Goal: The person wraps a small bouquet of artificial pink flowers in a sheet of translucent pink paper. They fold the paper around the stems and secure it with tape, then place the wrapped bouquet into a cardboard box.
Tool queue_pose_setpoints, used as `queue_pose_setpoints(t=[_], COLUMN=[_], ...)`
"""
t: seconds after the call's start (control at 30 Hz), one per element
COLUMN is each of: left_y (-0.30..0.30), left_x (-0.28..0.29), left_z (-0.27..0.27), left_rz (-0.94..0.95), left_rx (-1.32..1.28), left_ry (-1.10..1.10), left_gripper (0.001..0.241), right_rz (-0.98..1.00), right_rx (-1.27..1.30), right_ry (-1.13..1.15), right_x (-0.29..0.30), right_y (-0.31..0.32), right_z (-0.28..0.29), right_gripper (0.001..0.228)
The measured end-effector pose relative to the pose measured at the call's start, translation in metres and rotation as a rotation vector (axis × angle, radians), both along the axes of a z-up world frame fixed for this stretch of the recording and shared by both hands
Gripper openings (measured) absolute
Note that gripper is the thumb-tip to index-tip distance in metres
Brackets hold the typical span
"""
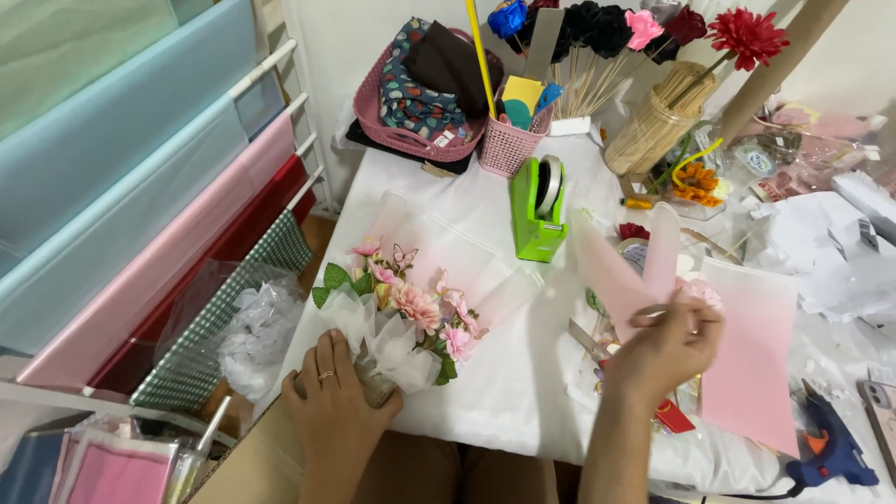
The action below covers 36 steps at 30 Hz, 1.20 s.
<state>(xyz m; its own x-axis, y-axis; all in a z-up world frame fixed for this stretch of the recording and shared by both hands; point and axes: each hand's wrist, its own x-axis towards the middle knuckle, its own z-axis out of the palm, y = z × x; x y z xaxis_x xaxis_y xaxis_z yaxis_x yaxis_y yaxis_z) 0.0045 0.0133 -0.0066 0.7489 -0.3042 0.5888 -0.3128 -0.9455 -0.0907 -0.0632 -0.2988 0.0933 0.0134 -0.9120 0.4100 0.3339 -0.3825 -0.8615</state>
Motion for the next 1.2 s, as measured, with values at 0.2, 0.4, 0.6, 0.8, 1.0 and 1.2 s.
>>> queue_pose_setpoints(t=[0.2, 0.4, 0.6, 0.8, 1.0, 1.2], left_y=[-0.001, -0.003, -0.005, -0.004, -0.005, -0.003], left_x=[0.0, -0.002, -0.002, -0.003, -0.003, -0.006], left_z=[0.009, 0.012, 0.006, 0.011, 0.009, 0.014], left_rz=[-0.014, -0.017, 0.031, 0.008, 0.028, 0.032], left_rx=[-0.014, -0.059, -0.019, -0.072, -0.057, -0.023], left_ry=[-0.008, 0.066, 0.112, 0.118, 0.153, 0.146], left_gripper=[0.1, 0.098, 0.112, 0.11, 0.107, 0.12], right_rz=[-0.322, 0.162, 0.9, 1.381, 1.061, 0.92], right_rx=[-0.082, 0.124, -0.033, 0.129, 0.122, -0.093], right_ry=[-0.063, 0.025, 0.497, 0.615, 0.744, 0.86], right_x=[-0.058, -0.064, -0.063, -0.047, -0.029, -0.011], right_y=[-0.085, -0.015, 0.063, 0.167, 0.176, 0.177], right_z=[-0.005, 0.002, -0.048, -0.072, -0.106, -0.075], right_gripper=[0.02, 0.019, 0.008, 0.006, 0.009, 0.009])
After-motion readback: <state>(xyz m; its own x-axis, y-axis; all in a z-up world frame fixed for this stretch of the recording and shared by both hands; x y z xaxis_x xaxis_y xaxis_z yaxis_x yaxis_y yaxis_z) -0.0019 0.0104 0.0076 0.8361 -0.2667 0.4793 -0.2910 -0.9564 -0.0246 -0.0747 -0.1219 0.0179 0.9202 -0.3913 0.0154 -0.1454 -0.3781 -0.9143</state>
